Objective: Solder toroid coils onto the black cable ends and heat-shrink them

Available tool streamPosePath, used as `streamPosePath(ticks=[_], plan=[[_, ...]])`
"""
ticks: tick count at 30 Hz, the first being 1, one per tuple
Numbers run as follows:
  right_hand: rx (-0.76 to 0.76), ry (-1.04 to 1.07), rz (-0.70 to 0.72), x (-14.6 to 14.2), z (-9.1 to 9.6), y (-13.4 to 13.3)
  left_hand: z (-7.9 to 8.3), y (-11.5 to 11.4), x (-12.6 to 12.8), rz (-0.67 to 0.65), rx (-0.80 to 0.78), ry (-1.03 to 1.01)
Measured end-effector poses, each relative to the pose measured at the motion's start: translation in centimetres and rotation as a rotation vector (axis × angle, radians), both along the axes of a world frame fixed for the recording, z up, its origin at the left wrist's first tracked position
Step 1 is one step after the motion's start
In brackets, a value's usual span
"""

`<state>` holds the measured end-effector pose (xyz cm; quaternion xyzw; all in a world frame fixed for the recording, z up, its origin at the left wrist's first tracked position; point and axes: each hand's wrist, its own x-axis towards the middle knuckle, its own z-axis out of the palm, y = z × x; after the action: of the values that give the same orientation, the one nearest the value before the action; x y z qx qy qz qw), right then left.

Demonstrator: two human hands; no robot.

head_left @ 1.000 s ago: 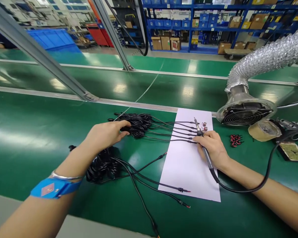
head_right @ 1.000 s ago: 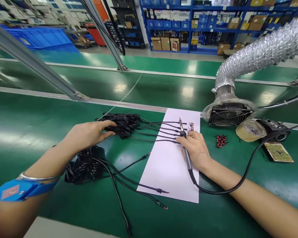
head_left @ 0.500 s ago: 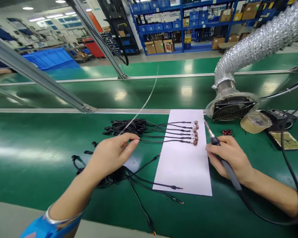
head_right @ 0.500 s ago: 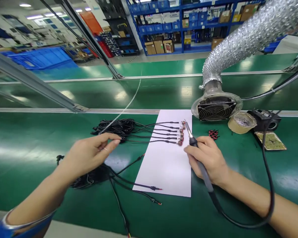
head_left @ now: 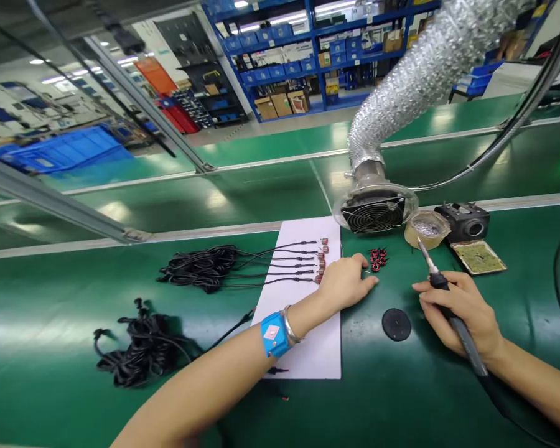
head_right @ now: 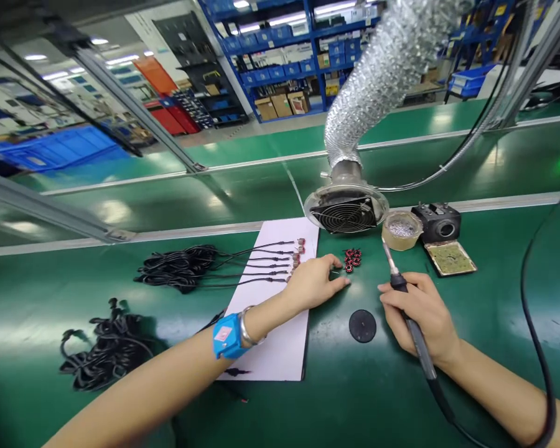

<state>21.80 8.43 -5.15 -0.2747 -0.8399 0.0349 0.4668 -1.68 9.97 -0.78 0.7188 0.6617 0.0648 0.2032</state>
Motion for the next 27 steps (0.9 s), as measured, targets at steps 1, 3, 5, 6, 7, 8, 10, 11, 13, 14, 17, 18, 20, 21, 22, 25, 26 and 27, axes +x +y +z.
streamPosePath(ticks=[1,3,5,6,7,8,10,11,13,14,17,18,20,21,22,25,26,27], plan=[[-0.004,0.013,0.008,-0.2,0.2,0.0,-0.4,0.5,0.4,0.011,0.003,0.014],[-0.026,0.026,0.027,-0.6,0.7,-0.2,-1.0,1.1,0.9,0.032,0.010,0.035],[-0.055,0.024,0.045,-0.8,1.1,-0.4,-1.2,1.4,1.0,0.047,0.021,0.046],[-0.067,0.021,0.053,-0.8,1.1,-0.5,-1.2,1.4,1.0,0.050,0.025,0.048],[-0.076,0.022,0.061,-0.8,1.2,-0.7,-1.1,1.3,1.0,0.050,0.027,0.048],[-0.085,0.029,0.069,-0.9,1.1,-0.9,-0.9,1.0,1.0,0.047,0.027,0.049],[-0.124,0.057,0.082,-1.1,1.1,-1.3,-0.5,-0.1,1.2,0.038,0.023,0.035],[-0.153,0.070,0.086,-1.2,1.1,-1.5,-0.4,-1.0,1.3,0.030,0.019,0.016],[-0.220,0.077,0.089,-1.6,1.0,-2.0,-0.2,-3.2,1.6,0.007,0.005,-0.041],[-0.254,0.066,0.091,-1.7,0.9,-2.3,-0.3,-4.4,1.8,-0.013,-0.006,-0.074],[-0.367,0.008,0.103,-2.0,0.6,-3.1,-1.3,-7.1,2.5,-0.062,-0.011,-0.133],[-0.404,-0.009,0.107,-2.0,0.5,-3.3,-1.7,-7.6,2.7,-0.069,0.000,-0.139],[-0.464,-0.043,0.112,-1.9,0.4,-3.5,-2.5,-8.2,3.0,-0.067,0.028,-0.139],[-0.477,-0.059,0.118,-1.9,0.3,-3.5,-2.8,-8.3,3.1,-0.057,0.039,-0.136],[-0.481,-0.073,0.127,-1.8,0.3,-3.5,-2.9,-8.3,3.2,-0.045,0.044,-0.134],[-0.474,-0.097,0.162,-1.7,0.2,-3.4,-2.7,-8.3,3.0,-0.014,0.018,-0.132],[-0.476,-0.102,0.168,-1.7,0.1,-3.3,-2.4,-8.2,2.9,-0.011,-0.005,-0.141],[-0.483,-0.105,0.171,-1.7,0.1,-3.3,-2.1,-8.1,2.7,-0.011,-0.031,-0.156]])
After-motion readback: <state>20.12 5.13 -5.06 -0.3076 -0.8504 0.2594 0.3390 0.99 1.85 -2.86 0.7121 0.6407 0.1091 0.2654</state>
